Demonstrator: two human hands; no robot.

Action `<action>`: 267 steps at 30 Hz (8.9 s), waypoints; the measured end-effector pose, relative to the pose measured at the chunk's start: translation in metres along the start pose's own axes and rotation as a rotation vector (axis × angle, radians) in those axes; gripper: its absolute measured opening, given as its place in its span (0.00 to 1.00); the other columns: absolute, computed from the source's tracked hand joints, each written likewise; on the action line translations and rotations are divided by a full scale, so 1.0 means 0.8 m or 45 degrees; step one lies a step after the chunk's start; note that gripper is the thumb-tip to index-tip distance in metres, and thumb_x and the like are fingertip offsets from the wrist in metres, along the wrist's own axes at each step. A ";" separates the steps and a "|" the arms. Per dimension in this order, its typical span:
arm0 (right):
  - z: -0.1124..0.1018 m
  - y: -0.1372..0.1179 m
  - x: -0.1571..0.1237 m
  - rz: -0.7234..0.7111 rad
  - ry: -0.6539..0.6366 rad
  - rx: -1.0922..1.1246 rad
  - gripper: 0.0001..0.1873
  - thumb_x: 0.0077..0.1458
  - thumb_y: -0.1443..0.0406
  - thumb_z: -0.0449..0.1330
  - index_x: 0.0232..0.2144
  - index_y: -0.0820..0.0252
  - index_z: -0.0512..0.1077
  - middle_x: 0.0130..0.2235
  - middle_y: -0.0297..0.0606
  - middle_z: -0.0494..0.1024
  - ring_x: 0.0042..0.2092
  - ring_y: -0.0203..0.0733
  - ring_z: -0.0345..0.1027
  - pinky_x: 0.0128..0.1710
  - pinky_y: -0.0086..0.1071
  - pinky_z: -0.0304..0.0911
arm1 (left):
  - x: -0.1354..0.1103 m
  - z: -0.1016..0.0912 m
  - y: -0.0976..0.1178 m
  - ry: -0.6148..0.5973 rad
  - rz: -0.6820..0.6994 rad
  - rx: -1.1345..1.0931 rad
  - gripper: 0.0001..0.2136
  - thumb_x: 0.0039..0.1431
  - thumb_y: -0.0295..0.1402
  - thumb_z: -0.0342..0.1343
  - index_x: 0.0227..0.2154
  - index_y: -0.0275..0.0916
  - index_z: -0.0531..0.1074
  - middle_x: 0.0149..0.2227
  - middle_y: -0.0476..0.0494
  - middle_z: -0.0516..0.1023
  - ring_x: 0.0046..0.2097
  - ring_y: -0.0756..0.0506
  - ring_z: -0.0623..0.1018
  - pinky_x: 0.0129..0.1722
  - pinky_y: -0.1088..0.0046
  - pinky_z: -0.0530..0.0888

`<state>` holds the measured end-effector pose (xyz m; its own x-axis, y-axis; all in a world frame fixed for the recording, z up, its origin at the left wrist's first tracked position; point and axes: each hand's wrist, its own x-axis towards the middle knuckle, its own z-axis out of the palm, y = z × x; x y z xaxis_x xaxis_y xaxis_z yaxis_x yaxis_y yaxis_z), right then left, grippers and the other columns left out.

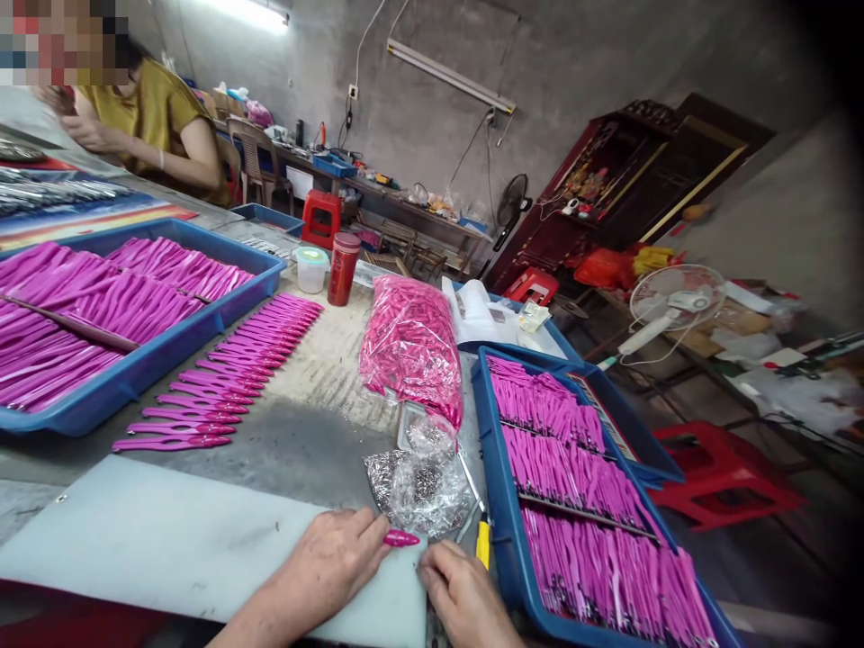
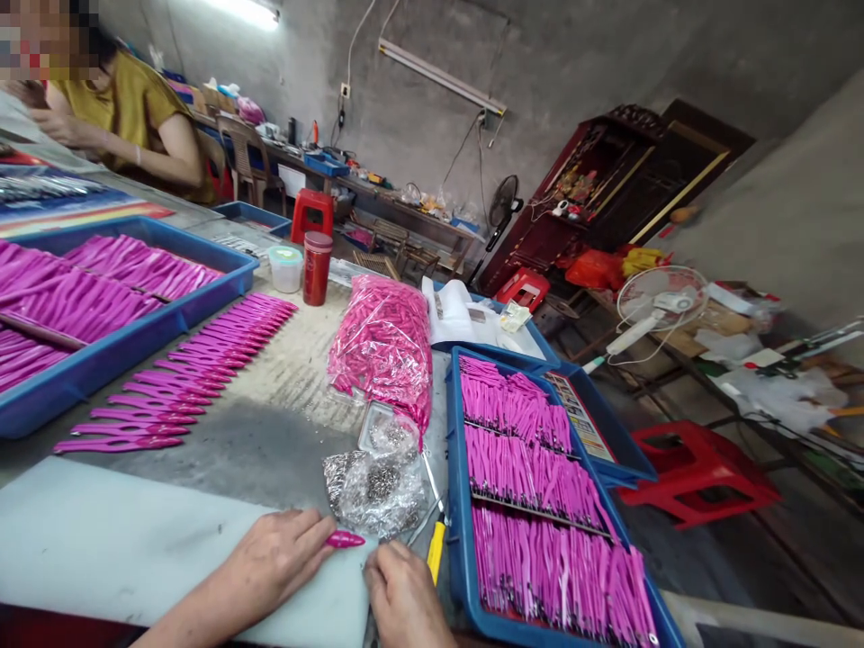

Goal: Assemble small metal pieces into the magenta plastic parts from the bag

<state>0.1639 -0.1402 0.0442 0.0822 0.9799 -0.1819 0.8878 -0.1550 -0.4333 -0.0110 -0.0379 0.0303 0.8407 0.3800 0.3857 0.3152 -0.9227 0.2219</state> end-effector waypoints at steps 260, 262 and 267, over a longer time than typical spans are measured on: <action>0.024 -0.023 0.010 -0.010 0.621 0.425 0.15 0.56 0.56 0.50 0.22 0.57 0.65 0.22 0.30 0.68 0.23 0.35 0.62 0.24 0.25 0.57 | 0.003 -0.001 0.004 -0.073 -0.035 0.040 0.07 0.60 0.28 0.45 0.28 0.39 0.63 0.24 0.50 0.69 0.23 0.47 0.71 0.22 0.72 0.65; 0.024 -0.029 0.011 -0.001 0.687 0.438 0.14 0.56 0.55 0.50 0.27 0.57 0.67 0.24 0.32 0.71 0.25 0.36 0.65 0.26 0.25 0.59 | 0.002 -0.002 0.003 -0.024 -0.035 0.038 0.07 0.61 0.29 0.44 0.27 0.39 0.63 0.24 0.50 0.69 0.23 0.48 0.71 0.23 0.73 0.65; 0.031 -0.039 0.015 -0.029 0.575 0.523 0.15 0.58 0.56 0.48 0.28 0.57 0.68 0.23 0.31 0.72 0.24 0.36 0.65 0.25 0.25 0.58 | 0.001 -0.010 0.005 0.000 -0.029 0.050 0.08 0.62 0.29 0.42 0.29 0.40 0.64 0.24 0.50 0.69 0.23 0.49 0.71 0.22 0.73 0.63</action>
<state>0.1262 -0.1266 0.0337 0.3291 0.9260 0.1847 0.6520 -0.0813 -0.7538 -0.0122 -0.0408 0.0385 0.8332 0.4011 0.3806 0.3515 -0.9156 0.1952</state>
